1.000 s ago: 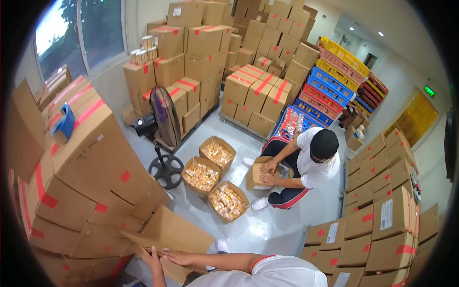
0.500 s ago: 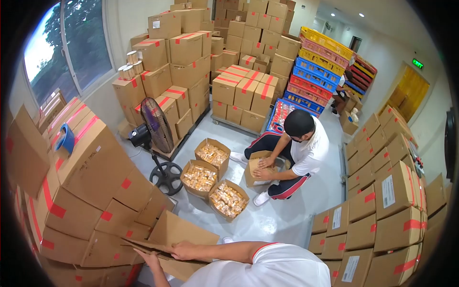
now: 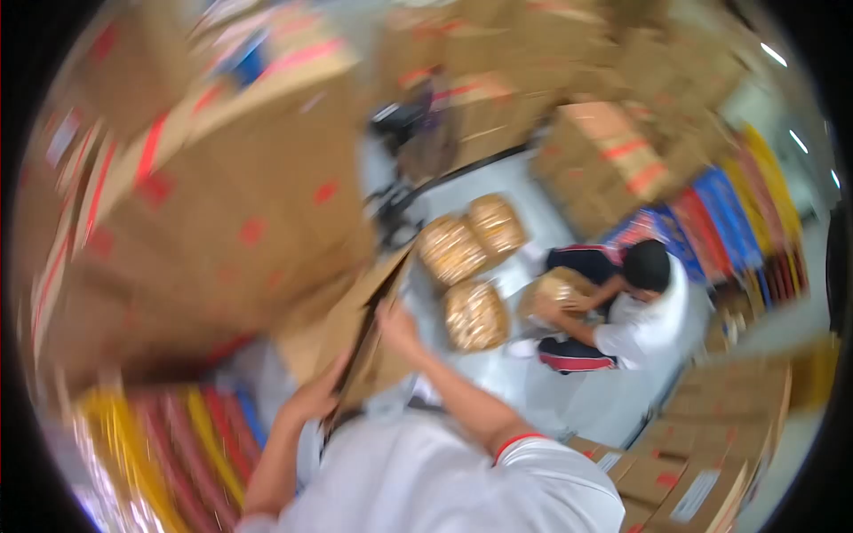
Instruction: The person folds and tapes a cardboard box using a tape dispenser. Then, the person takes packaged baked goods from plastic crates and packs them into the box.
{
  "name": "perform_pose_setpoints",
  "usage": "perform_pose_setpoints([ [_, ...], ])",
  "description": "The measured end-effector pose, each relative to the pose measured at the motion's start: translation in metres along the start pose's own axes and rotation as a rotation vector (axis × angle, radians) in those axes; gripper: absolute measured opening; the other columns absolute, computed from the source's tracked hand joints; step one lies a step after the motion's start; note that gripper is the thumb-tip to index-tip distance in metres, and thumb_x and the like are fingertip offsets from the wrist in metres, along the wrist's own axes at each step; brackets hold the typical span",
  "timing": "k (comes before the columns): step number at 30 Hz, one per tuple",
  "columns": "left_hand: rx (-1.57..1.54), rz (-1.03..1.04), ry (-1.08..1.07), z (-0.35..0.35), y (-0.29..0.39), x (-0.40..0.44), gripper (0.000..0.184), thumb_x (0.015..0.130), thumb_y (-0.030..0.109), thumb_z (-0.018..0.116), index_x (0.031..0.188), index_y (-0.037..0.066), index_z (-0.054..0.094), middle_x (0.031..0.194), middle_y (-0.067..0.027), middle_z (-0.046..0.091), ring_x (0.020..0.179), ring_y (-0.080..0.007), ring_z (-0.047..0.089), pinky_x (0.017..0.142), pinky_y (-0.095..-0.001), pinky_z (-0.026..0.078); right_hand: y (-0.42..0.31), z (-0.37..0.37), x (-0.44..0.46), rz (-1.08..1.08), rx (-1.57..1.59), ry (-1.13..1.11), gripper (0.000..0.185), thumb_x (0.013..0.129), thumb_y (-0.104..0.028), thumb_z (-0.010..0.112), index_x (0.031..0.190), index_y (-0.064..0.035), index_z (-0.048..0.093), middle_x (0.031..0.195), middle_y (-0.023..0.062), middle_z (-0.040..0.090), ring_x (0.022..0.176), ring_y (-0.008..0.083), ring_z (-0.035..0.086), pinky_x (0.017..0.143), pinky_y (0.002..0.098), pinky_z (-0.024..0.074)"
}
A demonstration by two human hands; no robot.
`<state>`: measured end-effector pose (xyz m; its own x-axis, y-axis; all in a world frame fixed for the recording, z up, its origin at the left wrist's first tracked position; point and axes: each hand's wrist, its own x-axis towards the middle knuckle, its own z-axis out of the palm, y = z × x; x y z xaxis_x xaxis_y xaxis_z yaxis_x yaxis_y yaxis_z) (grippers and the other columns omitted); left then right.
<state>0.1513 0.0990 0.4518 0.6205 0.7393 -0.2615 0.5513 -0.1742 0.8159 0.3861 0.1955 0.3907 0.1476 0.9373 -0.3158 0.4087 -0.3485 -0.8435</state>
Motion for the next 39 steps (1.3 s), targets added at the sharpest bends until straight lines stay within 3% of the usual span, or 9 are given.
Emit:
perform_pose_setpoints([
  [2, -0.012, -0.189, -0.002, 0.009, 0.014, -0.01, 0.103, 0.079, -0.006, 0.05, 0.167, 0.016, 0.002, 0.164, -0.0307, 0.025, 0.146, -0.0439, 0.039, 0.117, -0.0423, 0.038, -0.021, 0.022, 0.007, -0.1, 0.004, -0.159, 0.039, 0.103, -0.031, 0.047, 0.108, 0.0044, 0.063, 0.08, 0.0286, 0.069, 0.074, 0.0455, 0.069, 0.072, 0.0537, 0.053],
  [7, -0.161, -0.397, 0.385, 0.001, -0.015, -0.064, 0.103, 0.081, -0.005, 0.05, 0.166, 0.017, -0.004, 0.159, -0.0309, 0.035, 0.144, -0.0451, 0.042, 0.114, -0.0438, 0.041, -0.055, 0.044, 0.03, -0.301, -0.362, -0.333, 0.044, 0.096, -0.027, 0.052, 0.13, 0.0022, 0.056, 0.11, 0.0333, 0.068, 0.11, 0.0475, 0.065, 0.097, 0.055, 0.0486],
  [17, -0.717, -0.488, 0.711, -0.003, -0.12, -0.072, 0.097, 0.085, -0.01, 0.052, 0.167, 0.011, 0.005, 0.157, -0.0203, 0.043, 0.116, -0.0242, 0.065, 0.092, -0.0313, 0.055, -0.082, 0.113, 0.022, -0.454, -0.699, -0.357, 0.044, 0.094, -0.018, 0.058, 0.132, 0.0038, 0.054, 0.098, 0.0261, 0.072, 0.103, 0.0461, 0.067, 0.094, 0.0547, 0.0512],
  [18, -0.726, -0.492, 0.706, 0.001, -0.126, -0.07, 0.097, 0.085, -0.01, 0.052, 0.167, 0.011, 0.005, 0.157, -0.0203, 0.043, 0.116, -0.0242, 0.065, 0.092, -0.0313, 0.055, -0.083, 0.116, 0.004, -0.774, -0.656, -0.183, 0.043, 0.094, -0.015, 0.06, 0.134, 0.0002, 0.055, 0.095, 0.0211, 0.073, 0.102, 0.0432, 0.067, 0.097, 0.0535, 0.0493],
  [21, -0.868, -0.409, 0.771, 0.015, -0.135, -0.068, 0.104, 0.082, -0.01, 0.057, 0.166, 0.008, -0.001, 0.166, -0.0196, 0.03, 0.139, -0.0259, 0.049, 0.11, -0.0305, 0.044, -0.084, 0.108, -0.061, -1.237, -0.566, -0.1, 0.037, 0.093, -0.012, 0.067, 0.129, -0.0057, 0.063, 0.084, 0.0081, 0.071, 0.095, 0.0331, 0.066, 0.102, 0.0512, 0.0451],
  [27, -0.939, -0.453, 0.785, 0.026, -0.102, -0.057, 0.102, 0.083, -0.009, 0.062, 0.165, 0.004, 0.003, 0.166, -0.0231, 0.025, 0.147, -0.0347, 0.039, 0.118, -0.0429, 0.038, 0.006, 0.091, -0.065, -1.16, -0.688, -0.252, 0.021, 0.094, -0.027, 0.07, 0.082, -0.01, 0.074, 0.074, 0.0057, 0.069, 0.078, 0.0209, 0.065, 0.09, 0.0429, 0.0472],
  [30, 0.034, -0.462, 1.176, 0.008, -0.115, -0.047, 0.1, 0.083, -0.001, 0.069, 0.163, 0.001, 0.008, 0.167, -0.0268, 0.02, 0.155, -0.0437, 0.017, 0.125, -0.0525, 0.021, 0.001, 0.128, -0.032, -1.199, -0.749, -0.305, 0.024, 0.093, -0.024, 0.072, 0.073, -0.0098, 0.07, 0.065, 0.0075, 0.065, 0.07, 0.0234, 0.065, 0.078, 0.0393, 0.0486],
  [35, 0.758, -0.588, 0.705, -0.086, -0.117, -0.029, 0.086, 0.088, 0.022, 0.073, 0.158, 0.001, 0.028, 0.157, -0.0238, 0.038, 0.15, -0.0395, 0.033, 0.12, -0.0659, 0.019, 0.03, 0.177, 0.013, -1.277, -0.607, -0.297, 0.04, 0.099, -0.031, 0.063, 0.065, -0.0113, 0.07, 0.054, 0.0089, 0.061, 0.053, 0.0288, 0.061, 0.073, 0.0388, 0.0467],
  [39, 0.945, -0.777, 0.063, -0.067, -0.062, -0.006, 0.063, 0.097, 0.035, 0.064, 0.148, 0.002, 0.048, 0.127, -0.0182, 0.067, 0.134, -0.0357, 0.054, 0.118, -0.0679, 0.021, 0.011, 0.151, 0.008, -1.049, -0.617, -0.567, 0.031, 0.098, -0.031, 0.061, 0.113, -0.0058, 0.071, 0.114, 0.0162, 0.071, 0.107, 0.0269, 0.067, 0.092, 0.0428, 0.0483],
])
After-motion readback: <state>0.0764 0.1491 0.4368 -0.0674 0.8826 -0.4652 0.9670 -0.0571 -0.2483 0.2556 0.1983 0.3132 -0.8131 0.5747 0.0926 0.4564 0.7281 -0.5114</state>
